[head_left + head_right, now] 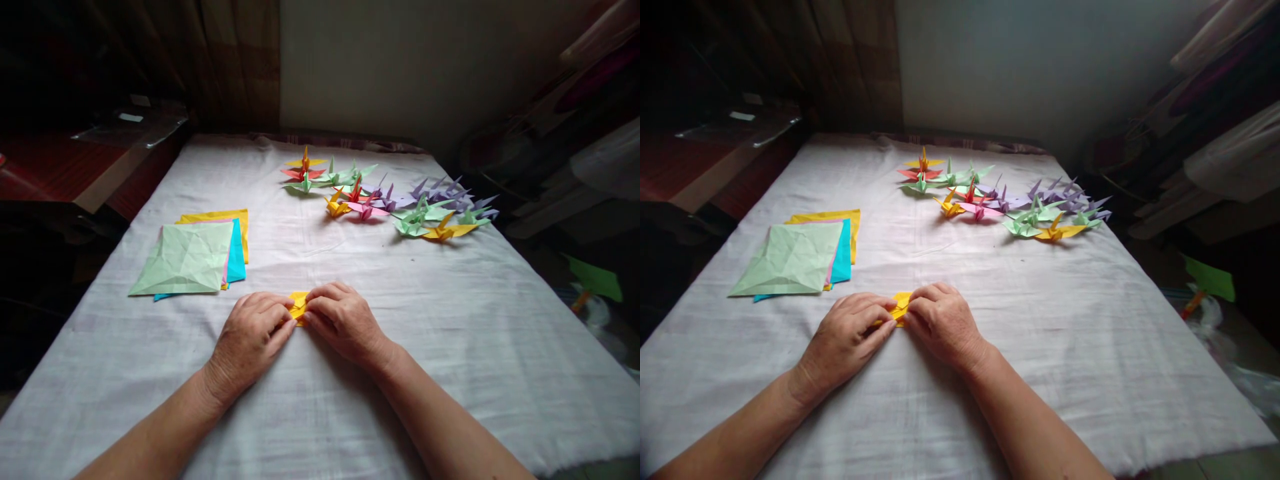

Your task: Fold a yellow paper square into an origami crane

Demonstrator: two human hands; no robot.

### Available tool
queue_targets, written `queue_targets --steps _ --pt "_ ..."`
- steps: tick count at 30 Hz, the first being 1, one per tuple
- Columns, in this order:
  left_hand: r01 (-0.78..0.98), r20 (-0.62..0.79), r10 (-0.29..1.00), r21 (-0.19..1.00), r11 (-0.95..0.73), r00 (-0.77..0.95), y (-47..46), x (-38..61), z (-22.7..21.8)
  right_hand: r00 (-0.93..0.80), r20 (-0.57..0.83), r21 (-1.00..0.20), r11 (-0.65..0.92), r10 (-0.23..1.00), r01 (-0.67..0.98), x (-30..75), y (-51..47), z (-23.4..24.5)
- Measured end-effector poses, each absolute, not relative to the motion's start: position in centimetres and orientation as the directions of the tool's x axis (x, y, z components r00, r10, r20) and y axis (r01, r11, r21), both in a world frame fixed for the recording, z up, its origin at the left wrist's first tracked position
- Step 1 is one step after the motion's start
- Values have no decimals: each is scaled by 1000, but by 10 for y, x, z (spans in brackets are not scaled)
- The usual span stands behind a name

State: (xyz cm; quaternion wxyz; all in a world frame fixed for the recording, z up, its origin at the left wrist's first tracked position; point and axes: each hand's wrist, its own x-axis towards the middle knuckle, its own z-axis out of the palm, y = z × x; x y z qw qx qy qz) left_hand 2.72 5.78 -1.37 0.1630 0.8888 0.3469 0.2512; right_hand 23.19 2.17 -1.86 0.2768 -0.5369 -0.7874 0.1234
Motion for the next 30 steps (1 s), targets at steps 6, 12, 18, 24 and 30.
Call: queue_targets --steps 6,12,18,24,30 --pt "533 314 720 507 -678 619 60 31 -14 -216 290 -525 344 932 778 230 24 -22" --pt "566 287 743 502 -654 604 61 32 -15 -163 307 -586 321 938 744 231 25 -24" --pt "571 291 748 501 -650 596 60 31 -17 -114 293 -604 276 949 748 227 27 -25" --pt "555 305 727 487 -674 615 60 31 -17 -113 280 -622 269 953 735 226 27 -25" --pt "545 309 709 473 -692 634 61 31 -17 -108 268 -629 258 957 734 224 26 -24"
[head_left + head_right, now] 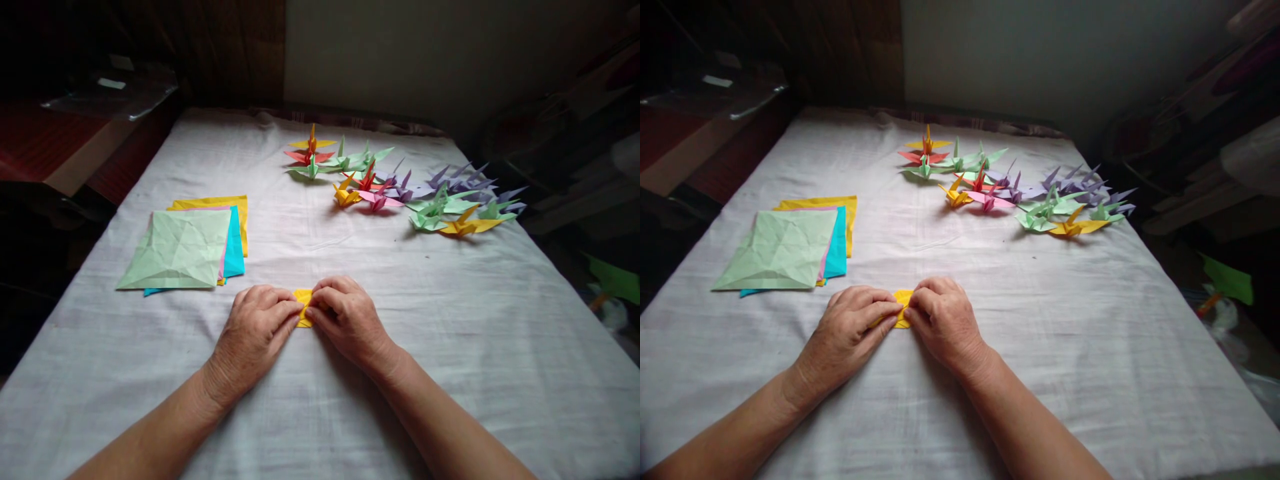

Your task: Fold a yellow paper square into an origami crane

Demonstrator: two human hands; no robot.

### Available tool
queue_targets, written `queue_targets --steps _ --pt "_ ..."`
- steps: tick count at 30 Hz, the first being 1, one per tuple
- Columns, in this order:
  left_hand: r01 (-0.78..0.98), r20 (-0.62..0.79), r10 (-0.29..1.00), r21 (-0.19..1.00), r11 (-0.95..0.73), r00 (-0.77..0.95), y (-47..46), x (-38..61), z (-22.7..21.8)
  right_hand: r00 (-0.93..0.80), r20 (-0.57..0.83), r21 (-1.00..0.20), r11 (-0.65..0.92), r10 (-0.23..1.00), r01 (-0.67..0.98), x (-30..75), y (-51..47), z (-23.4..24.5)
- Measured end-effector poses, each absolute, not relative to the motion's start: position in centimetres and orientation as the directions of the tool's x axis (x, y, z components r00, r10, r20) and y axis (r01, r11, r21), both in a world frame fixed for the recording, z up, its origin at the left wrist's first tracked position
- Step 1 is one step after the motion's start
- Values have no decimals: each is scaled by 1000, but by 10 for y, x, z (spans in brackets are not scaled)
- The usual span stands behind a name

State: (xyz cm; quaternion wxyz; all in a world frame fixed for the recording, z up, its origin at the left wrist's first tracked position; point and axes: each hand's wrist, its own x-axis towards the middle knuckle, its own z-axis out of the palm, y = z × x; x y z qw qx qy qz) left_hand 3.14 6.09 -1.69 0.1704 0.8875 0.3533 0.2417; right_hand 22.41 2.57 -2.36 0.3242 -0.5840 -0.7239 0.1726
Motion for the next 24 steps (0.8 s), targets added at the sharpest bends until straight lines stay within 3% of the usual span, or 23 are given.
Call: queue_targets --steps 7,16,24 --pt "553 277 728 500 -666 627 62 32 -18 -82 229 -620 210 970 756 222 25 -23" --pt "474 261 673 539 -696 692 71 21 -22 -137 257 -687 280 957 670 240 26 -24" --pt "458 274 630 490 -742 727 72 17 -20 -187 241 -722 304 952 622 247 30 -23"
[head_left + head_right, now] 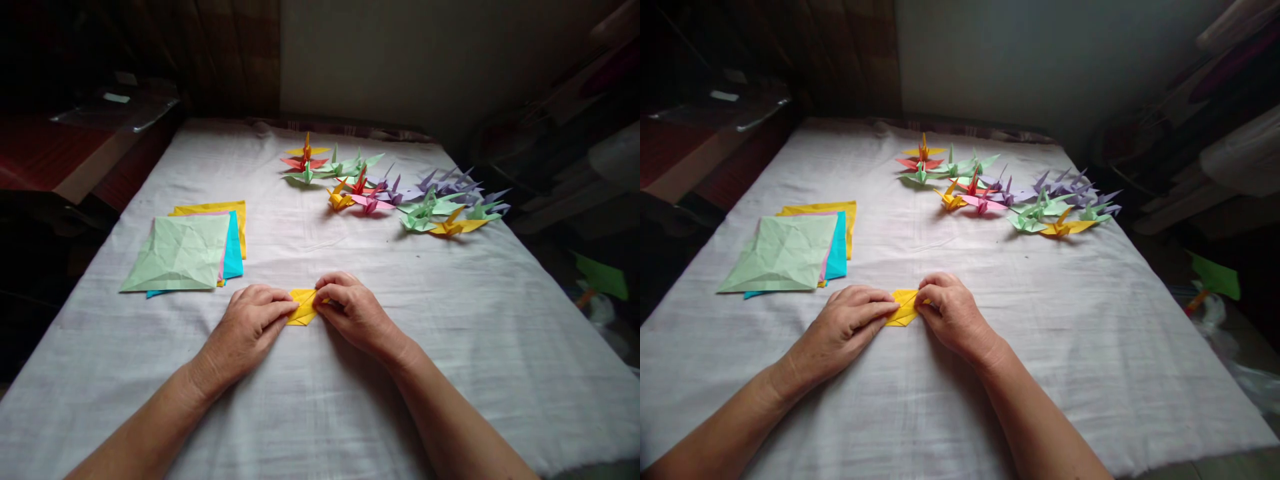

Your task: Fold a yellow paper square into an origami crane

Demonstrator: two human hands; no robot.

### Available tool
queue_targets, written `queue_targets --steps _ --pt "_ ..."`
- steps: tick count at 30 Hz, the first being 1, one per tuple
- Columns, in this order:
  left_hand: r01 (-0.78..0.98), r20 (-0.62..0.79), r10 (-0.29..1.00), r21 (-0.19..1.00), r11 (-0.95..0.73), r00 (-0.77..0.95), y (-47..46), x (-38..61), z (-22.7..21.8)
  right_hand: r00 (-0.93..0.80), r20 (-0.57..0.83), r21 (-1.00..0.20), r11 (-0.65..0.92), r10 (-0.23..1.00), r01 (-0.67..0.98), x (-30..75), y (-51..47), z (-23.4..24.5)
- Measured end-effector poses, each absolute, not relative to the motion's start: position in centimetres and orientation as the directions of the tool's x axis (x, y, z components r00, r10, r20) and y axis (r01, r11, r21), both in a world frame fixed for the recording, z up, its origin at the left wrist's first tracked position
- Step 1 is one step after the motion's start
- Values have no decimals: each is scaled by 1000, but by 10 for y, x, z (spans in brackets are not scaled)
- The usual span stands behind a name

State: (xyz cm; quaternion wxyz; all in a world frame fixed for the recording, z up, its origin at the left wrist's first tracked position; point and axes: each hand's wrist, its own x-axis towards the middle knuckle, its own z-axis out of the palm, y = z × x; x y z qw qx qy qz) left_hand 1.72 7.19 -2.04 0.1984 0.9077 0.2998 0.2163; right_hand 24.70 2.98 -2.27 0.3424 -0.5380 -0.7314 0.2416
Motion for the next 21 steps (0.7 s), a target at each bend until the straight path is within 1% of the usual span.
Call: queue_targets --steps 3,8,10,16,21 --pt "491 292 609 388 -780 737 70 21 -16 -196 243 -723 312 950 616 247 31 -23" --pt "517 356 532 146 -844 768 65 31 -9 -188 273 -722 330 943 608 246 31 -26" --pt "521 371 515 91 -849 773 63 33 -7 -196 283 -716 343 939 608 245 30 -28" --pt "507 353 480 18 -861 803 63 32 -6 -224 330 -655 393 917 646 244 30 -31" --pt "517 322 499 33 -855 805 61 31 -3 -279 339 -618 437 898 654 246 29 -27"
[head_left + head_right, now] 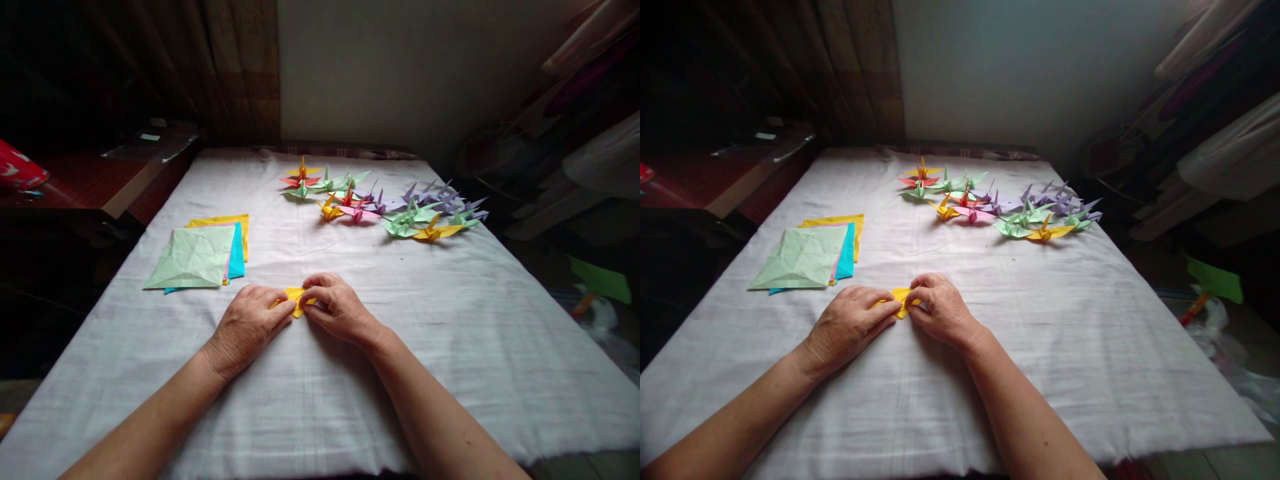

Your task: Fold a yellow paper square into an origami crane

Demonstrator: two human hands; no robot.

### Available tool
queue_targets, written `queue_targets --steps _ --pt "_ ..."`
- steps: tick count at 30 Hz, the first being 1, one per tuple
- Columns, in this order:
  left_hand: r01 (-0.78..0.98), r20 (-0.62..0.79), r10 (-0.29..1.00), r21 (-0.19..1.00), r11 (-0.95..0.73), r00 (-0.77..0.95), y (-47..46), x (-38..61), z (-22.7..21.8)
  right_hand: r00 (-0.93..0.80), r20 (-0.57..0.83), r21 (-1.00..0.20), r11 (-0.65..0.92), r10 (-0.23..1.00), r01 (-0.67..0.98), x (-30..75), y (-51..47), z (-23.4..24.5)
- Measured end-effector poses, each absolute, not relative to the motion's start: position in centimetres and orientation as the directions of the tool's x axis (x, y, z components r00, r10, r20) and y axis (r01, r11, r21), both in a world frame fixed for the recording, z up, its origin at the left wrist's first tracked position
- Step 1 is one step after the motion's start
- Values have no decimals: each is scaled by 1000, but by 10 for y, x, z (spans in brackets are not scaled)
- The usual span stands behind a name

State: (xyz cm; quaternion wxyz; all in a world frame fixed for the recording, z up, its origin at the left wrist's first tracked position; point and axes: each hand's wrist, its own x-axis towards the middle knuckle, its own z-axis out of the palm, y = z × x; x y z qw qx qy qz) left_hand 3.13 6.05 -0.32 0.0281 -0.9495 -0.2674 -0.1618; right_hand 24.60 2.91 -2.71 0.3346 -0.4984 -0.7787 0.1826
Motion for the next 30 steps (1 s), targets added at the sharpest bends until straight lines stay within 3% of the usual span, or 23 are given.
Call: queue_targets --steps 5,13,18,22,25,30 --pt "532 292 518 36 -846 804 59 31 2 -341 354 -554 489 871 674 250 28 -25" --pt "488 278 464 -17 -873 841 60 33 2 -475 356 -325 583 805 745 252 31 -20" --pt "488 325 442 -73 -870 836 58 35 -1 -463 370 -293 574 806 765 248 30 -18" --pt "501 357 444 -79 -862 822 59 38 -5 -448 371 -302 562 813 770 247 29 -18" --pt "547 349 523 35 -836 778 62 39 -6 -409 390 -334 541 825 772 247 31 -21" --pt "626 292 651 184 -758 701 68 41 -3 -210 401 -554 419 892 719 244 32 -29"
